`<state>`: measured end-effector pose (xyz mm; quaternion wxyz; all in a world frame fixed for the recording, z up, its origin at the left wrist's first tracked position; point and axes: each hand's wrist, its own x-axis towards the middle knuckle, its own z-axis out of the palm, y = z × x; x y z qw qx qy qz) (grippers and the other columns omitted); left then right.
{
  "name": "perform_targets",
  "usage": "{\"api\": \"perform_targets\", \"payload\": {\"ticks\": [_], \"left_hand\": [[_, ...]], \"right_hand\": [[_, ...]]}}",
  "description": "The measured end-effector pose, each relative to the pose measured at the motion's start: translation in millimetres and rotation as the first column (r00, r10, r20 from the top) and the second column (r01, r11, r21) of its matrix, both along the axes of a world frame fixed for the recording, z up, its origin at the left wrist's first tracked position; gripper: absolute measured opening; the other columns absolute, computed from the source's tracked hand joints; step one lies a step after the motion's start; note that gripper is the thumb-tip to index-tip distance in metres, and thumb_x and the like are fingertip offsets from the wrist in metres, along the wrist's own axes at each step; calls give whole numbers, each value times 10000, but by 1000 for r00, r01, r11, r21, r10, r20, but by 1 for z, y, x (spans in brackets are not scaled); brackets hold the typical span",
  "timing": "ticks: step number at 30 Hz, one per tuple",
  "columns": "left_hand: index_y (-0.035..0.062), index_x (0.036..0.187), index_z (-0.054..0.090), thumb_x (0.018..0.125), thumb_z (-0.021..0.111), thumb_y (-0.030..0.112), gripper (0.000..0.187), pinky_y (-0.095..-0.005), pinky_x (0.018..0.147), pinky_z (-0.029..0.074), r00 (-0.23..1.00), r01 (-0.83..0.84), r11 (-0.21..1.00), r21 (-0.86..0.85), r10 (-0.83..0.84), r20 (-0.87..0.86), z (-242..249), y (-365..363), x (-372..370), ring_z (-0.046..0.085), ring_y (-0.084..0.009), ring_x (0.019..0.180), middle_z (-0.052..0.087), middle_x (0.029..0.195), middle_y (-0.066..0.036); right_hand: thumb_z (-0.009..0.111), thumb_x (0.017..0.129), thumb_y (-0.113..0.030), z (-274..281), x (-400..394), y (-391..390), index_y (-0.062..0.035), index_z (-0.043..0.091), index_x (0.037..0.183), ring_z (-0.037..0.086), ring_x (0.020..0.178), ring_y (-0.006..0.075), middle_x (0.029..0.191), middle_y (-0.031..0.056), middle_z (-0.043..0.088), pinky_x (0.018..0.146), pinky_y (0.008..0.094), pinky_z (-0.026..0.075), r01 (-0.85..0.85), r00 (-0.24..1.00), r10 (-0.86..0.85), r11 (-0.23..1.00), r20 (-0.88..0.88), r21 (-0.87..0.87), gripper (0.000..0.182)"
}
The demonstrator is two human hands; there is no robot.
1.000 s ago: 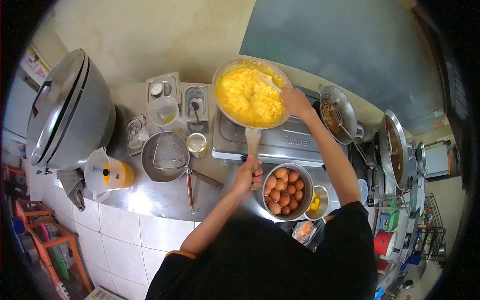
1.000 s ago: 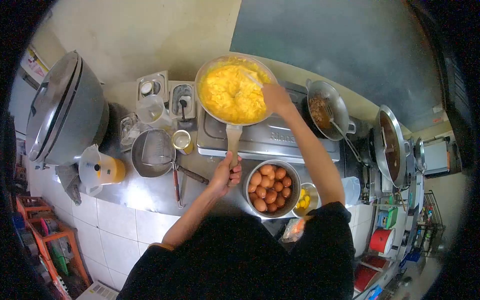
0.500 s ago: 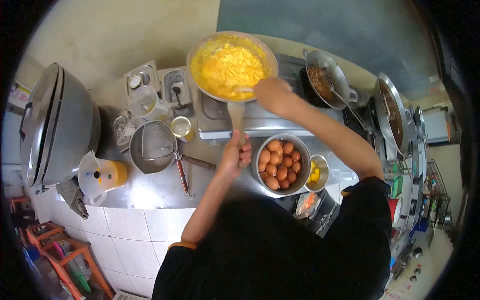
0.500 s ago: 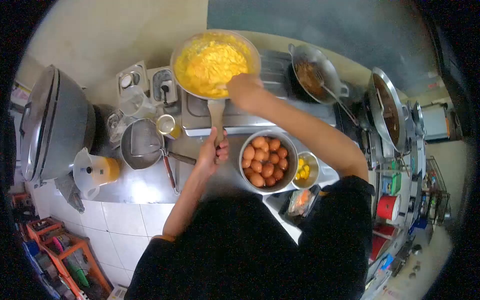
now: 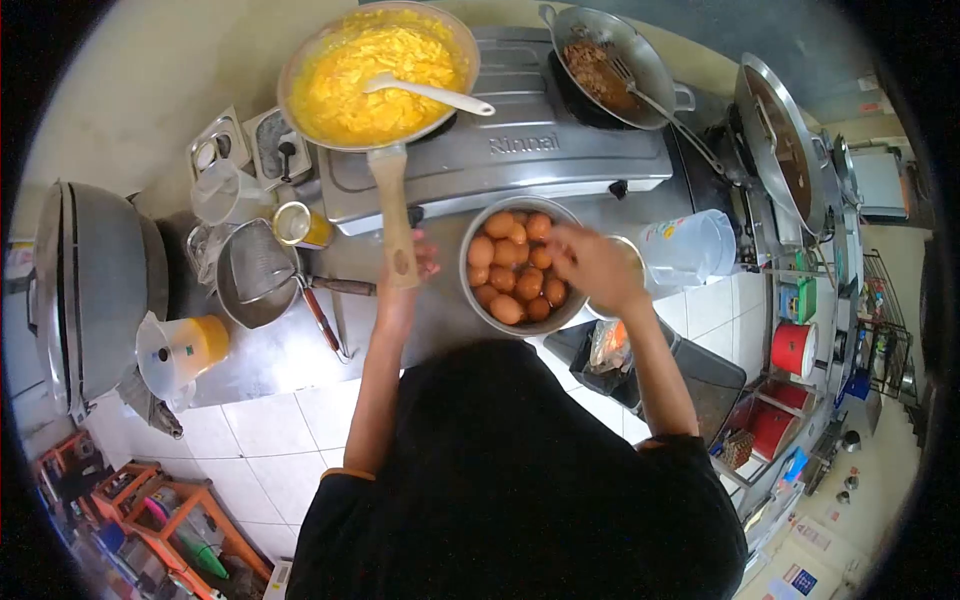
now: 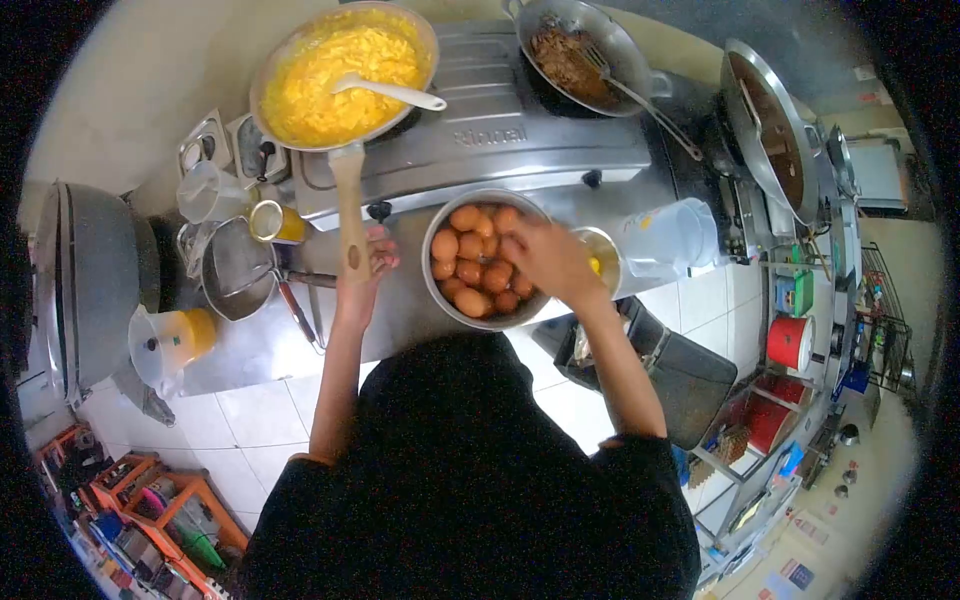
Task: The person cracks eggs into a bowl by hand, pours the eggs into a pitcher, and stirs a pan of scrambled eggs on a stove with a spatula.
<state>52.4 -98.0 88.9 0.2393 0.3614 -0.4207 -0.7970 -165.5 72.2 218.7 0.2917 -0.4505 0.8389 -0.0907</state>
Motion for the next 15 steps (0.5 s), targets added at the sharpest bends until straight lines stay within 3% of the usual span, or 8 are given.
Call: {"api": "perform_targets", "payload": {"ticks": [2,4,5,8,9,11,14,15], "left_hand": [[56,1242,563,1012,500,314,351,-415,878,487,978,159,859,-487,-67,200,-2,21,-12,605,-259,978,616,1101,-106],[65,1205,580,944,606,200,294,-433,915,470,923,384,285,-878,-124,363,3,43,-34,596,-289,1028,612,1144,-113],[95,1202,604,832,674,170,384,-463,979,419,851,521,19,-853,-89,517,11,55,-49,556,-308,1116,583,1222,-105],[121,1251,603,812,678,176,449,-471,1031,360,720,653,-375,-658,36,693,-22,67,-79,510,-272,1184,539,1299,-76],[141,1319,577,844,623,187,479,-471,1057,334,594,743,-421,-521,56,802,-26,66,-85,494,-270,1203,502,1345,-72],[120,1312,576,856,575,140,457,-437,1009,362,558,757,-446,-477,62,827,-29,61,-92,509,-266,1189,529,1304,-81],[131,1299,579,870,556,142,430,-404,966,386,528,731,-542,-414,65,847,-25,55,-104,530,-263,1162,546,1271,-94],[141,1293,581,884,549,159,410,-397,981,380,497,729,-556,-398,31,867,-24,51,-108,527,-259,1162,544,1280,-99]], "right_hand": [[679,857,-220,-71,1,46,-132,594,1254,613,1049,342,1147,131,624,864,439,508,-199,971,190,979,-145,-51,415],[709,830,-268,-120,16,62,-164,551,1325,579,1131,351,1183,135,610,910,466,492,-332,936,309,934,-172,-132,531],[717,821,-286,-141,24,62,-170,535,1343,584,1137,348,1187,144,607,907,478,494,-294,951,267,938,-159,-185,564],[743,795,-285,-162,24,55,-153,521,1336,592,1125,372,1189,192,590,877,494,514,-229,970,221,970,-100,-76,600],[745,793,-276,-157,20,49,-143,525,1318,602,1093,385,1183,196,589,863,494,520,-184,983,183,981,-11,-62,585],[747,789,-259,-136,10,39,-122,533,1281,620,1031,410,1169,204,587,835,495,532,-99,981,102,995,166,-31,554],[718,781,-186,-129,16,55,-86,562,1197,648,907,437,1053,234,610,795,514,537,107,991,-58,881,119,-461,455],[754,781,-190,-125,15,60,-85,544,1216,659,928,412,1089,244,624,792,462,552,136,989,-80,810,122,-570,493]]}}
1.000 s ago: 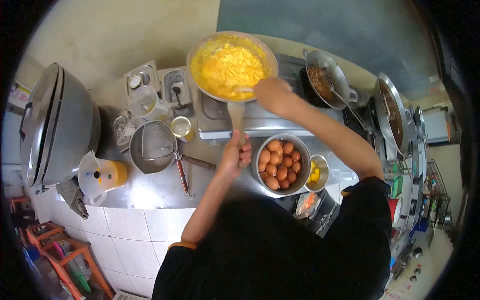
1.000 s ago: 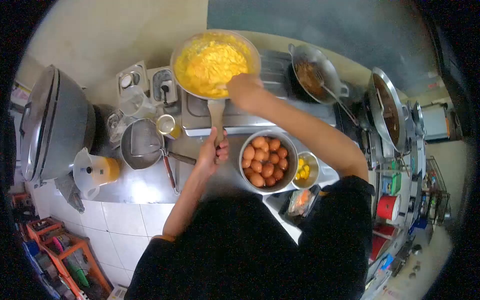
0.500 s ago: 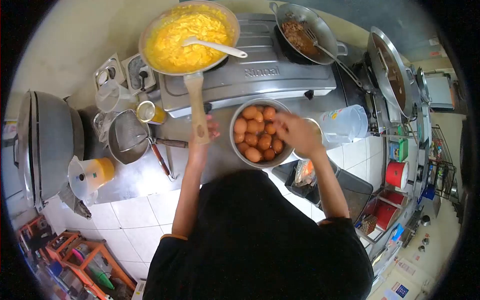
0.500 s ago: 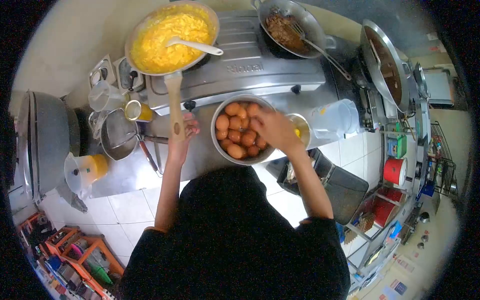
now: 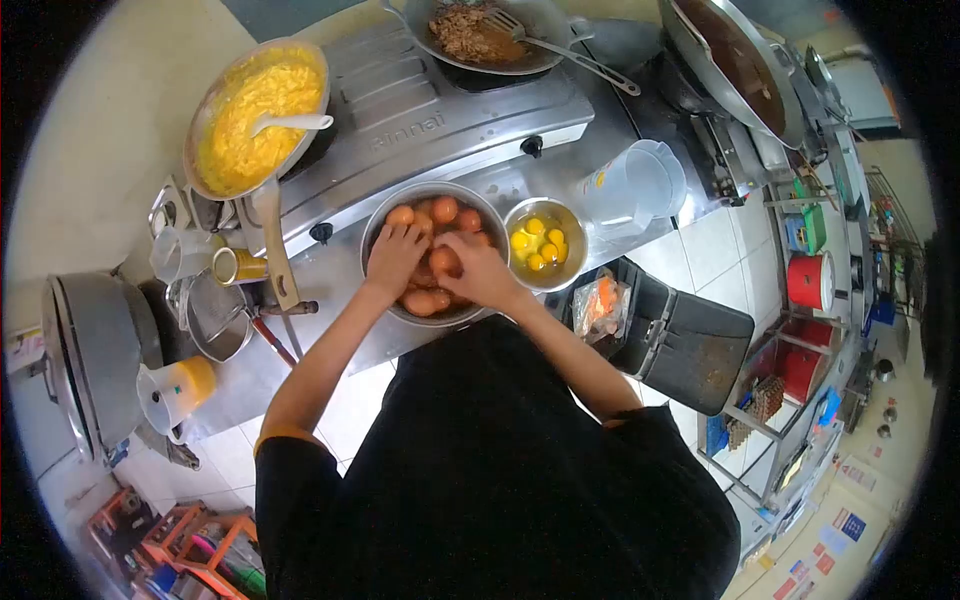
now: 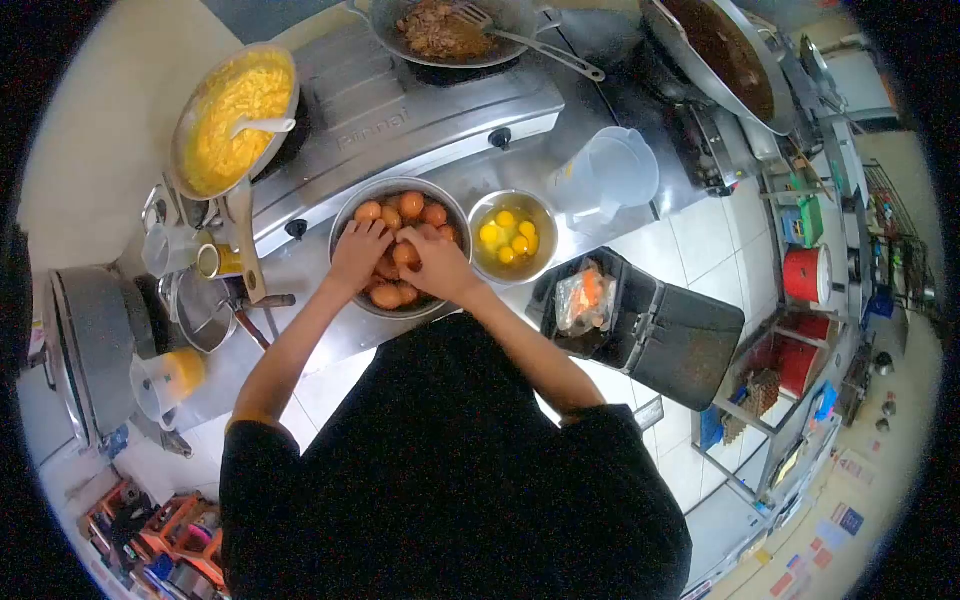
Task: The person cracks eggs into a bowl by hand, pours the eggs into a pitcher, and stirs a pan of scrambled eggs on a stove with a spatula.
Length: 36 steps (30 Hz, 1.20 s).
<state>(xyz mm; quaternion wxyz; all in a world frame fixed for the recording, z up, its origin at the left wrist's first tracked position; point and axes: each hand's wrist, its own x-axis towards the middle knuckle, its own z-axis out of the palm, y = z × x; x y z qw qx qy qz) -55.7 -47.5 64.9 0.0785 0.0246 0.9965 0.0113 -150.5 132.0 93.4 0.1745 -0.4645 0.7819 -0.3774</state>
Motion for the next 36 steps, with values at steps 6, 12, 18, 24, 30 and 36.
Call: {"api": "perform_targets", "payload": {"ticks": [6,12,18,24,30,36], "left_hand": [[93,1255,418,811,690,207,532,-436,834,503,934,-227,668,709,354,-35,35,-2,10,622,-338,968,542,1194,-139],[116,1318,457,1008,439,304,363,-390,987,446,601,11,-600,800,643,474,51,57,-1,529,-211,1184,524,1277,-77],[87,1396,428,1068,305,491,535,-381,1132,325,563,229,-616,753,715,414,55,82,-3,447,-229,1308,464,1402,-95],[89,1429,396,1081,265,463,528,-347,1085,380,483,236,-525,817,794,370,46,98,6,473,-218,1284,451,1417,-80],[86,1432,394,1083,317,401,476,-337,1071,397,458,251,-450,857,835,304,39,117,1,488,-205,1264,473,1380,-92],[73,1417,389,1025,548,178,436,-344,1052,432,651,-37,-239,970,731,205,53,121,-3,502,-198,1251,480,1343,-95]], "right_hand": [[759,848,-64,4,6,12,-58,547,1253,660,1017,169,1176,72,640,826,276,563,388,740,-79,861,667,-328,456],[845,745,-146,21,17,-6,-24,558,1220,641,1061,252,1174,137,639,872,341,525,251,959,-191,916,209,-313,568],[842,753,-134,15,20,-8,-16,550,1210,639,1049,253,1163,146,624,879,346,526,330,928,-224,867,298,-375,555],[818,787,-104,16,22,-10,12,466,1224,621,1092,277,1223,212,573,918,368,523,264,951,-148,846,270,-464,574],[770,812,-42,8,16,10,-2,426,1271,584,1147,253,1249,218,545,930,372,520,236,923,-58,866,380,-441,575],[695,863,-1,35,-51,54,-81,463,1346,599,1048,175,1238,134,550,856,284,531,107,579,220,934,785,-341,542]]}}
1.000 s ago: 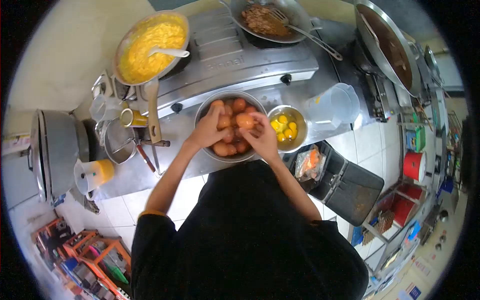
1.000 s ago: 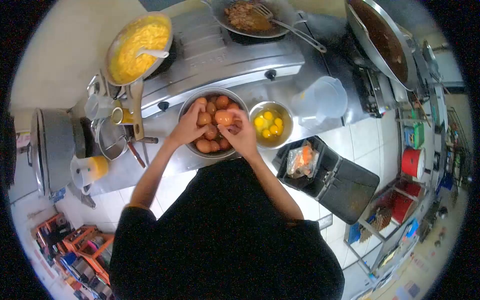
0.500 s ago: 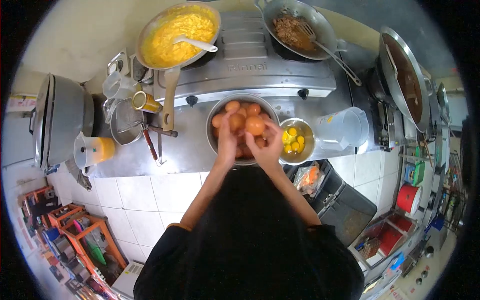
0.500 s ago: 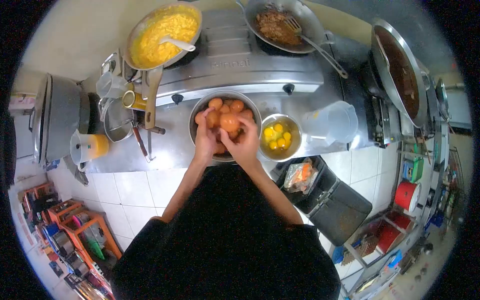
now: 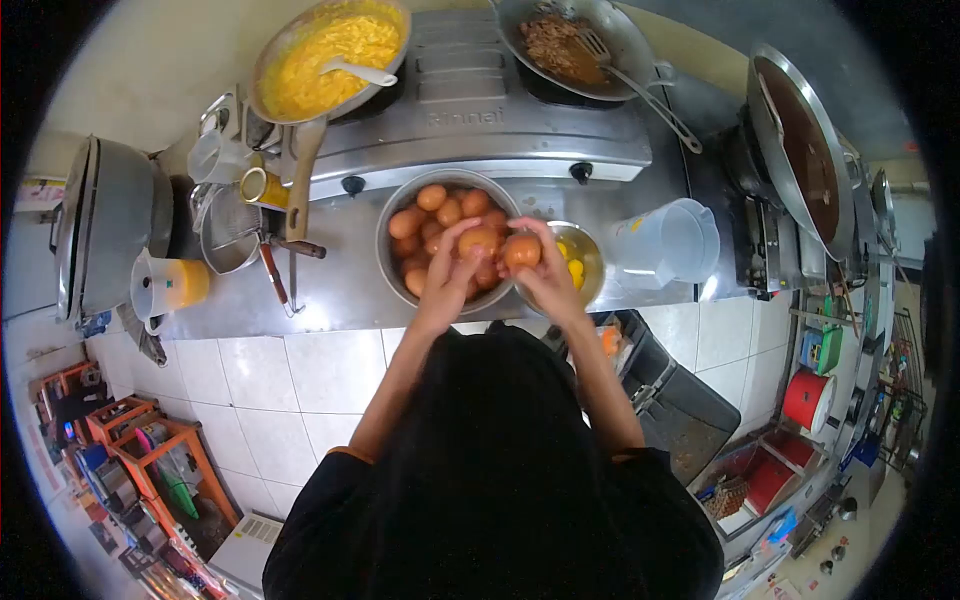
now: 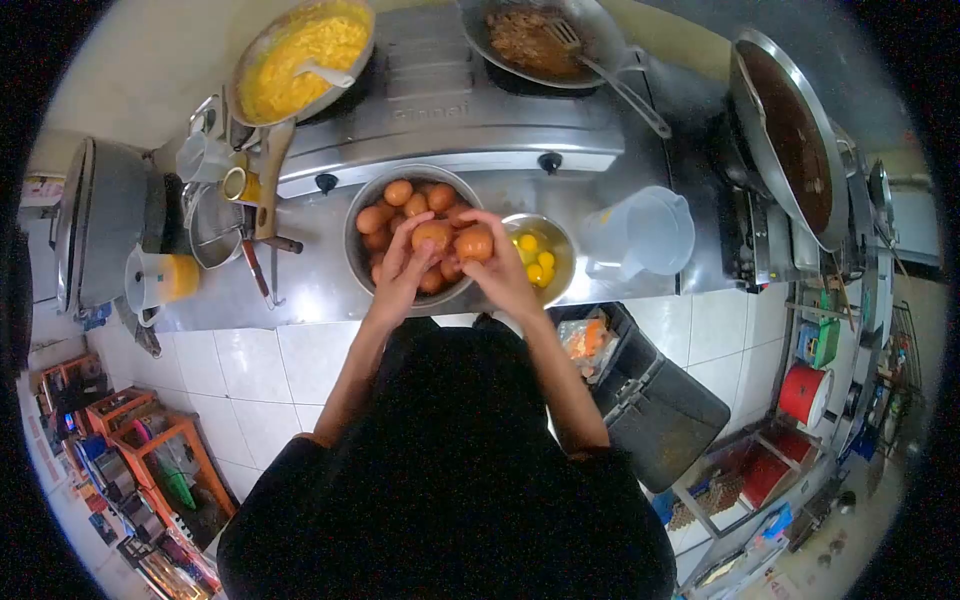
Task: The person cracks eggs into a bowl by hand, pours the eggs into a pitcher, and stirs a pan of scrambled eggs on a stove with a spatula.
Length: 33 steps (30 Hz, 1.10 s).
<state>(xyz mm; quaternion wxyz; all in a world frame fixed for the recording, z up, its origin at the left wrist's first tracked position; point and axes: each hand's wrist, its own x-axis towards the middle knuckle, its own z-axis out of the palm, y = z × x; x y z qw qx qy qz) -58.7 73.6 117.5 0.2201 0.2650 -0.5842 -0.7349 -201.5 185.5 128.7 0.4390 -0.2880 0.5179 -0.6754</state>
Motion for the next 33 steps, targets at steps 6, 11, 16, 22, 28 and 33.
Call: {"api": "perform_targets", "payload": {"ticks": [6,11,16,22,28,33], "left_hand": [[55,1342,446,965,648,133,434,-306,996,460,943,321,946,-47,-324,-83,1,20,-46,544,-167,1192,554,1292,-83],[50,1262,500,885,732,203,468,-374,860,554,898,434,676,-595,-376,228,-5,21,-84,665,-257,1065,639,1215,-139],[78,1225,510,810,749,193,493,-432,857,551,858,514,511,-689,-301,417,-19,30,-105,665,-366,1019,648,1160,-181],[71,1212,571,796,731,136,450,-412,890,545,875,479,484,-732,-326,358,-42,29,-115,648,-351,1069,654,1176,-152],[54,1188,623,759,791,124,466,-363,958,527,888,457,487,-744,-301,348,-27,19,-116,638,-313,1119,649,1216,-125],[39,1197,617,725,857,175,547,-341,985,501,881,472,777,-416,-403,247,0,65,-115,639,-230,1132,642,1256,-113]], "right_hand": [[778,844,-110,8,-61,51,-38,617,1286,648,893,134,1053,70,681,753,259,549,-180,978,202,936,-44,303,476],[780,803,-92,-33,-81,77,-45,648,1235,675,1068,222,1161,124,701,924,325,524,84,849,-23,992,-527,92,454],[732,762,-23,-61,-78,84,-35,650,1208,669,1034,179,1107,119,702,913,302,511,213,789,-139,975,-599,54,454],[726,766,-18,-81,-76,93,-54,659,1201,688,1018,256,1115,142,699,890,329,526,310,681,-230,951,-695,-12,442],[757,759,-11,-72,-67,103,-47,649,1219,682,1019,303,1172,153,682,882,359,541,407,575,-255,913,-777,2,474],[813,768,-60,-46,-32,115,-48,620,1266,681,1030,262,1180,176,676,887,351,539,626,600,-492,780,-631,-14,534]]}}
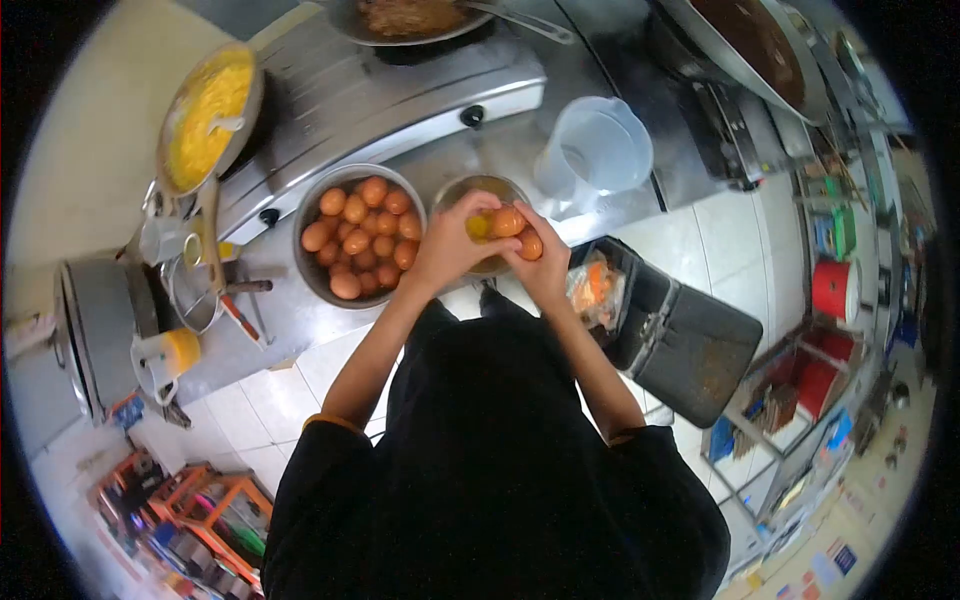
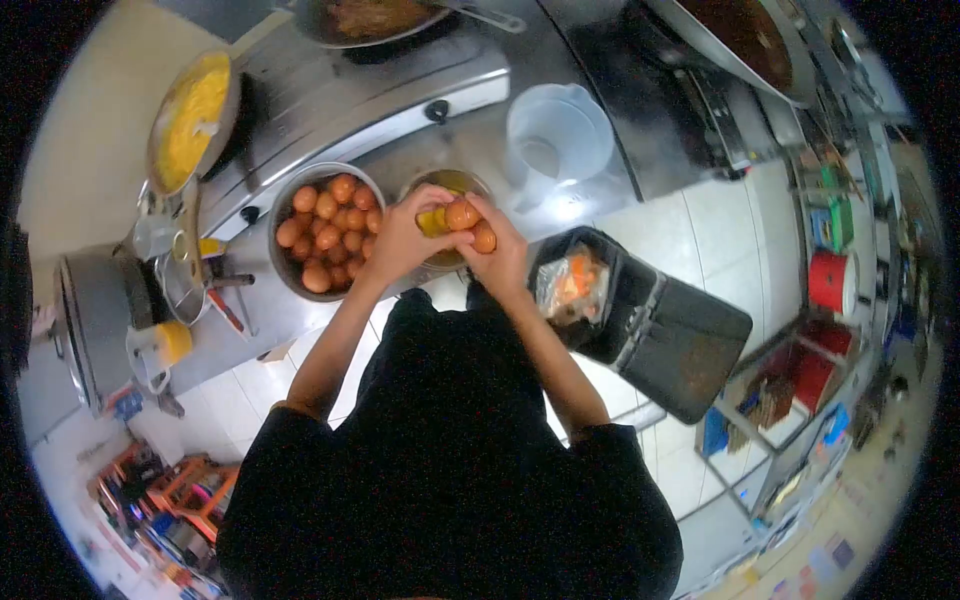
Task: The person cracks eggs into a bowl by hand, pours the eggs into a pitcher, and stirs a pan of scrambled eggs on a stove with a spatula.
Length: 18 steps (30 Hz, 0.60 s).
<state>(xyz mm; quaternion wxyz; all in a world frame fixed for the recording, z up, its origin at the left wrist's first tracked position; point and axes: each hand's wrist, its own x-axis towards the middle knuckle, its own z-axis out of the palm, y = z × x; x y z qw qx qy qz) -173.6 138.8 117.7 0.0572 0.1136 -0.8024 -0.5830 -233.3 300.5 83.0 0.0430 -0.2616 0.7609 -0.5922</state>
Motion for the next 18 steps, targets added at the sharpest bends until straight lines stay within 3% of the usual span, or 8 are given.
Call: {"api": "perform_targets", "payload": {"ticks": [3,6,8,10,11,12,15,18], "left_hand": [[50,1208,630,771,841,180,502,-319,977,494,957,200,980,-9,-197,-214,25,38,0,636,-199,1110,651,1243,-119],[50,1170,652,820,803,145,393,-297,947,503,986,160,958,237,-145,-79,50,39,31,646,-175,1080,673,1208,-115],[34,1087,664,869,742,100,240,-300,862,524,994,-110,994,8,110,-6,23,2,61,672,-156,961,709,1067,-92],[50,1059,665,880,691,99,188,-350,855,516,917,-394,855,-337,392,-77,-3,-47,76,669,-215,907,696,980,-93],[63,1072,661,851,689,147,239,-408,932,482,925,-365,689,-627,343,-162,-21,-75,85,639,-297,977,665,1074,-98],[64,1084,657,841,690,155,261,-425,957,465,949,-290,673,-680,295,-113,-30,-91,85,627,-315,1000,650,1115,-93],[62,1127,639,811,696,171,339,-460,989,446,985,-26,603,-797,150,81,-39,-119,83,602,-356,1056,611,1215,-98],[41,1184,598,788,706,172,431,-468,929,494,953,172,553,-816,116,279,-46,-113,72,602,-365,1091,590,1242,-150]], "right_hand": [[835,777,-101,1,26,52,-55,625,1270,674,1052,255,1200,184,671,896,357,537,248,969,-247,968,-23,42,538],[827,803,-151,-18,38,114,-70,538,1374,666,1078,274,1239,199,657,906,380,536,513,857,-480,826,-187,235,644],[798,843,-145,-69,47,173,-3,365,1479,659,968,203,1118,135,673,875,352,521,500,821,-565,780,83,376,781],[794,853,-210,-105,56,223,-9,344,1447,629,867,196,1024,141,647,792,360,517,476,790,-612,652,40,590,772],[787,861,-226,-106,61,234,-13,346,1416,616,843,199,1004,156,630,772,358,512,449,769,-638,594,50,668,740],[767,876,-213,-91,61,232,-20,374,1353,610,873,217,1039,193,608,794,346,504,419,721,-682,571,123,706,648],[731,894,-170,-124,57,247,-13,371,1232,521,876,177,1006,144,489,783,322,459,470,743,-624,744,241,475,518],[700,897,-125,-64,43,189,-14,352,1231,508,985,184,1065,129,462,862,306,443,321,859,-413,895,302,311,495]]}}
